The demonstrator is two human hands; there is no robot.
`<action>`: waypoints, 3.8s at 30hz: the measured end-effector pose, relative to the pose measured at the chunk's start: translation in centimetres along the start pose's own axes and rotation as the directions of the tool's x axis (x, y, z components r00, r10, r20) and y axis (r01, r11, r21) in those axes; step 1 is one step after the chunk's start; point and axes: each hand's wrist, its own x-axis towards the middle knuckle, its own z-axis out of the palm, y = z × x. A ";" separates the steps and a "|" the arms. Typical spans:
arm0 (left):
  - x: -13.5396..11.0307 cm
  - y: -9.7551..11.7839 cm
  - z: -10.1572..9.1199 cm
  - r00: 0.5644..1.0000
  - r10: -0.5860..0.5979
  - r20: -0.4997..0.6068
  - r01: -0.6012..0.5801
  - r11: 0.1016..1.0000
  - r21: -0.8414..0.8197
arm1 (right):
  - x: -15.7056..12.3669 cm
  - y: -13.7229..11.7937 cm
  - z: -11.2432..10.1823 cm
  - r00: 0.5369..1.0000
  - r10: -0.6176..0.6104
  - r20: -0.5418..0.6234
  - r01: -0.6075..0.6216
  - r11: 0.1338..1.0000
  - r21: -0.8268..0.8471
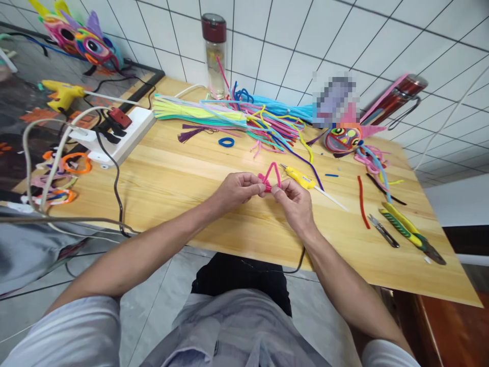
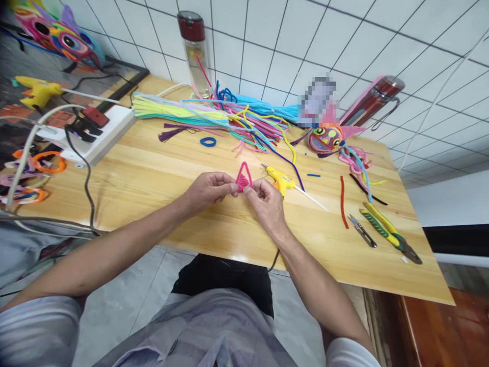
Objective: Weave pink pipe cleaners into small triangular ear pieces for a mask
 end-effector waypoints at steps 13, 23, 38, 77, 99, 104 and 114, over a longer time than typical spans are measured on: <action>-0.1 0.2 0.5 0.997 0.079 0.016 -0.077 0.993 -0.095 | -0.1 -0.8 0.5 0.990 -0.108 -0.093 0.110 0.994 0.013; -0.1 0.1 0.7 0.989 0.147 0.012 -0.147 0.989 0.022 | 0.2 -0.7 0.3 0.994 -0.113 0.003 0.111 0.979 0.172; 0.3 -1.5 0.6 0.987 0.145 0.068 -0.149 0.987 0.066 | -0.4 -0.4 0.0 0.984 -0.173 -0.038 0.171 0.985 -0.032; -0.4 -0.1 0.1 0.966 0.252 -0.060 -0.256 0.965 -0.060 | -0.5 -0.7 -0.2 0.987 0.034 0.158 -0.072 0.967 0.244; -0.5 -0.5 0.2 0.961 0.276 -0.035 -0.277 0.961 -0.017 | 0.1 -0.6 -0.7 1.000 -0.003 0.008 0.000 0.937 0.349; -0.6 -1.0 0.4 0.960 0.278 0.026 -0.279 0.953 0.122 | 0.3 -0.6 -0.8 0.998 -0.009 -0.065 0.026 0.964 0.263; -2.3 1.6 0.7 0.965 0.262 -0.013 -0.248 0.926 0.284 | 0.3 -1.8 -1.1 0.998 -0.008 -0.057 0.025 0.951 0.309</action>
